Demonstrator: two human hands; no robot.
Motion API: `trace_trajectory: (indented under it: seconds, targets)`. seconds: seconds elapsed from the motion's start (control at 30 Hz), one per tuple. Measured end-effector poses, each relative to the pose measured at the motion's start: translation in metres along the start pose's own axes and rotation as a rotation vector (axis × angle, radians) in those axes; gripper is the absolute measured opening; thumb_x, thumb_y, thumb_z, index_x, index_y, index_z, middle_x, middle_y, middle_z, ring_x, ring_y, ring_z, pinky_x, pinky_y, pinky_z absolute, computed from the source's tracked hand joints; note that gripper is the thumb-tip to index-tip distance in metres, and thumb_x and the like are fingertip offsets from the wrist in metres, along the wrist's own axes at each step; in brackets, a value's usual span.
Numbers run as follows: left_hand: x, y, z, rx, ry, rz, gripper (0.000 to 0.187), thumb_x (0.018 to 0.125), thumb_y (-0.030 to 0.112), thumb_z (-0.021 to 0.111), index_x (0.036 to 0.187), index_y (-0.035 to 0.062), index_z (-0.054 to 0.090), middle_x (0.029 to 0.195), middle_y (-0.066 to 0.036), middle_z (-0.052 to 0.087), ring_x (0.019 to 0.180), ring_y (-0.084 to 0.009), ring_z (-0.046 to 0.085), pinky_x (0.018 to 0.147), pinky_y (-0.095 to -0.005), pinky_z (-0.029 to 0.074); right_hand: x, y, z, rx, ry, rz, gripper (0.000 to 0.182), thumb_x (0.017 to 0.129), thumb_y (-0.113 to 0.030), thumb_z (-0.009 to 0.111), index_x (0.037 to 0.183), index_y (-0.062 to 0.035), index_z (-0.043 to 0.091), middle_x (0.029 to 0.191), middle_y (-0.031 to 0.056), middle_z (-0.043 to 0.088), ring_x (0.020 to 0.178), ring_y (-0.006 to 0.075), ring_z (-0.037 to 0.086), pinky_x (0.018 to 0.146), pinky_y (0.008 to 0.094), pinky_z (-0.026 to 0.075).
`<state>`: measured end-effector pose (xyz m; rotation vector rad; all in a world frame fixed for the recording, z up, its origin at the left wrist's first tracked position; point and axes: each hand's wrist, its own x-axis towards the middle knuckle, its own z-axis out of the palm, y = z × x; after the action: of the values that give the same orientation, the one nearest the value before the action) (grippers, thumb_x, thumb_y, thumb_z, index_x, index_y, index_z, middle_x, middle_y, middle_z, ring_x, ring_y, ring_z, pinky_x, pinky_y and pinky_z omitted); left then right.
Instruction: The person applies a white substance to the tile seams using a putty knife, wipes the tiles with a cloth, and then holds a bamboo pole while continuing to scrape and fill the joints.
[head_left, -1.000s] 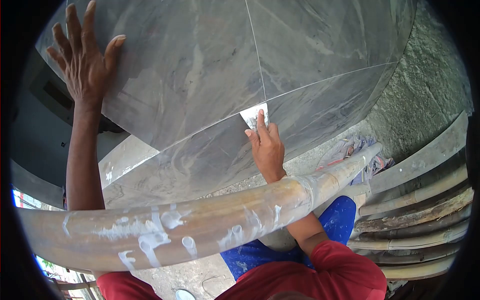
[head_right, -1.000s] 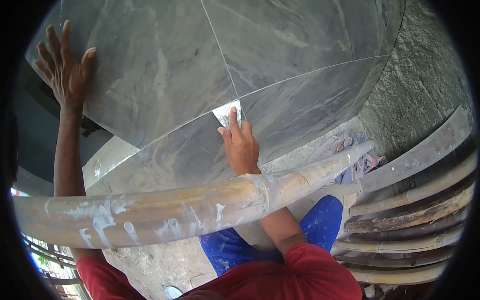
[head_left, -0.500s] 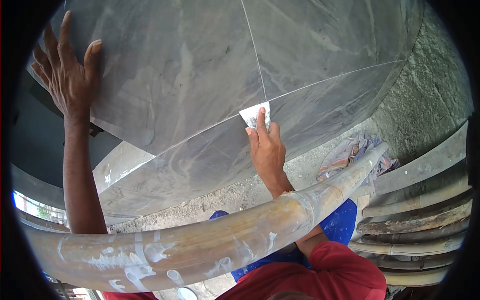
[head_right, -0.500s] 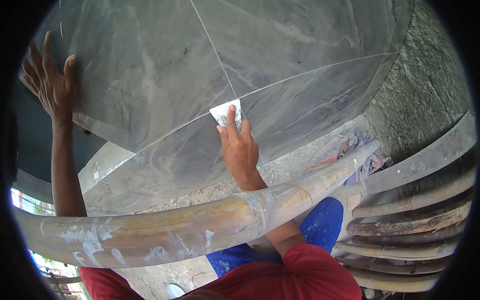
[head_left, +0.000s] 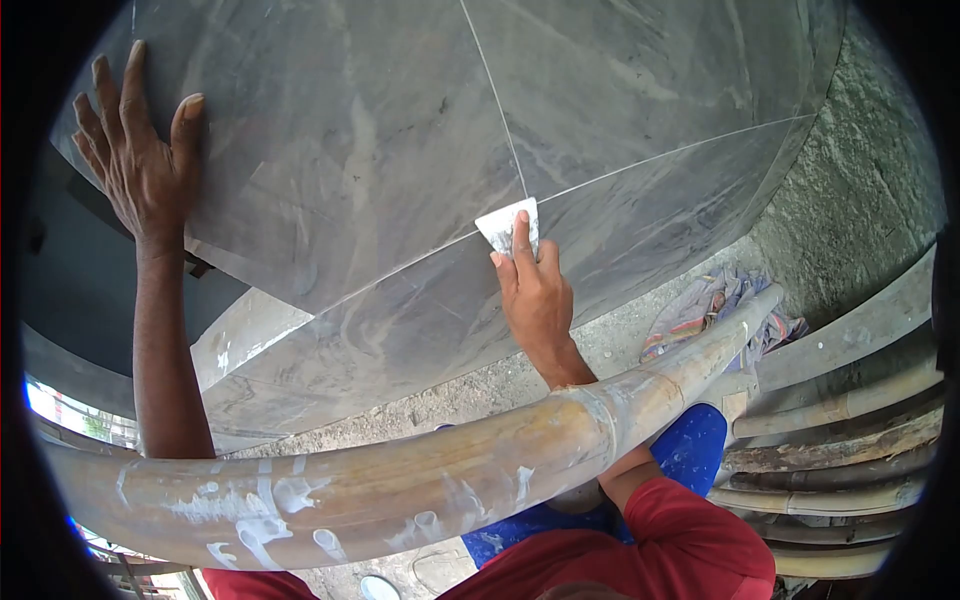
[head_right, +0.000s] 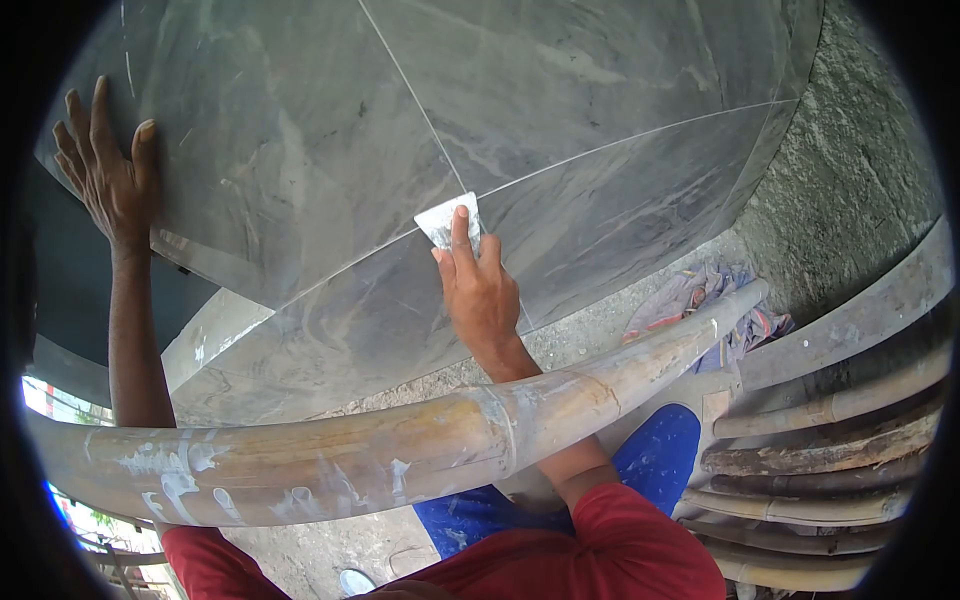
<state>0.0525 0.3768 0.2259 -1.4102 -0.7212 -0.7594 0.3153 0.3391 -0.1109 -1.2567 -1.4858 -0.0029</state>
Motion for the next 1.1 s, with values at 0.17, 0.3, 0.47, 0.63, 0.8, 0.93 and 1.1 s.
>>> trace_trajectory:
  seconds: [0.17,0.3,0.47,0.63,0.8,0.93,1.1]
  targets:
    - [-0.003,0.003,-0.003,-0.011,-0.026,0.011,0.083,0.089,0.084,0.034,0.155,0.0326,0.039,0.165,-0.006,0.028,0.153,-0.0390,0.019,0.123,-0.0606,0.011,0.039,-0.022,-0.022,-0.047,0.024,-0.030,0.070,0.090,-0.021,0.075,0.151,-0.0070,0.044,0.089,0.0120,0.053,0.059,0.0241,0.061,0.048,0.0347,0.053]
    - [0.000,0.002,-0.003,-0.010,-0.010,0.024,0.081,0.092,0.080,0.034,0.155,0.0304,0.039,0.166,-0.007,0.027,0.154,-0.0391,0.018,0.123,-0.0603,0.012,0.010,-0.005,-0.011,0.017,0.033,-0.041,0.069,0.090,-0.023,0.075,0.150,-0.0069,0.045,0.088,0.0116,0.053,0.059,0.0229,0.061,0.047,0.0339,0.052]
    - [-0.001,0.003,-0.003,-0.012,-0.010,0.026,0.080,0.092,0.080,0.034,0.155,0.0305,0.039,0.166,-0.007,0.027,0.154,-0.0383,0.019,0.124,-0.0592,0.012,0.047,-0.021,-0.030,-0.060,0.026,-0.034,0.064,0.093,-0.023,0.073,0.149,-0.0058,0.047,0.089,0.0113,0.054,0.060,0.0214,0.061,0.047,0.0339,0.052]
    - [0.000,0.001,-0.001,-0.022,-0.011,-0.010,0.085,0.086,0.086,0.034,0.154,0.0349,0.039,0.166,-0.004,0.027,0.154,-0.0346,0.018,0.125,-0.0574,0.011,0.015,0.000,-0.017,-0.017,-0.014,-0.057,0.064,0.094,-0.024,0.071,0.149,-0.0045,0.046,0.090,0.0122,0.054,0.061,0.0229,0.062,0.048,0.0341,0.053]
    - [0.000,0.004,-0.003,-0.028,-0.026,-0.016,0.084,0.087,0.085,0.035,0.154,0.0350,0.039,0.166,-0.004,0.027,0.155,-0.0342,0.017,0.125,-0.0575,0.011,0.050,-0.025,-0.035,-0.073,0.007,-0.064,0.064,0.094,-0.024,0.071,0.150,-0.0071,0.045,0.090,0.0126,0.053,0.062,0.0251,0.063,0.048,0.0355,0.053]
    - [0.000,0.003,-0.003,-0.029,-0.029,-0.028,0.084,0.086,0.086,0.036,0.154,0.0352,0.039,0.166,-0.004,0.026,0.155,-0.0343,0.016,0.125,-0.0577,0.011,0.023,-0.005,-0.022,-0.061,-0.030,-0.052,0.063,0.095,-0.025,0.069,0.151,-0.0089,0.044,0.091,0.0129,0.054,0.061,0.0264,0.063,0.048,0.0357,0.053]
    - [-0.003,0.006,-0.005,-0.036,-0.053,-0.033,0.085,0.086,0.086,0.036,0.154,0.0353,0.039,0.167,-0.004,0.025,0.155,-0.0335,0.016,0.125,-0.0572,0.011,0.073,-0.039,-0.044,-0.058,0.025,-0.074,0.064,0.095,-0.026,0.070,0.150,-0.0092,0.045,0.092,0.0140,0.055,0.062,0.0274,0.064,0.048,0.0365,0.054]
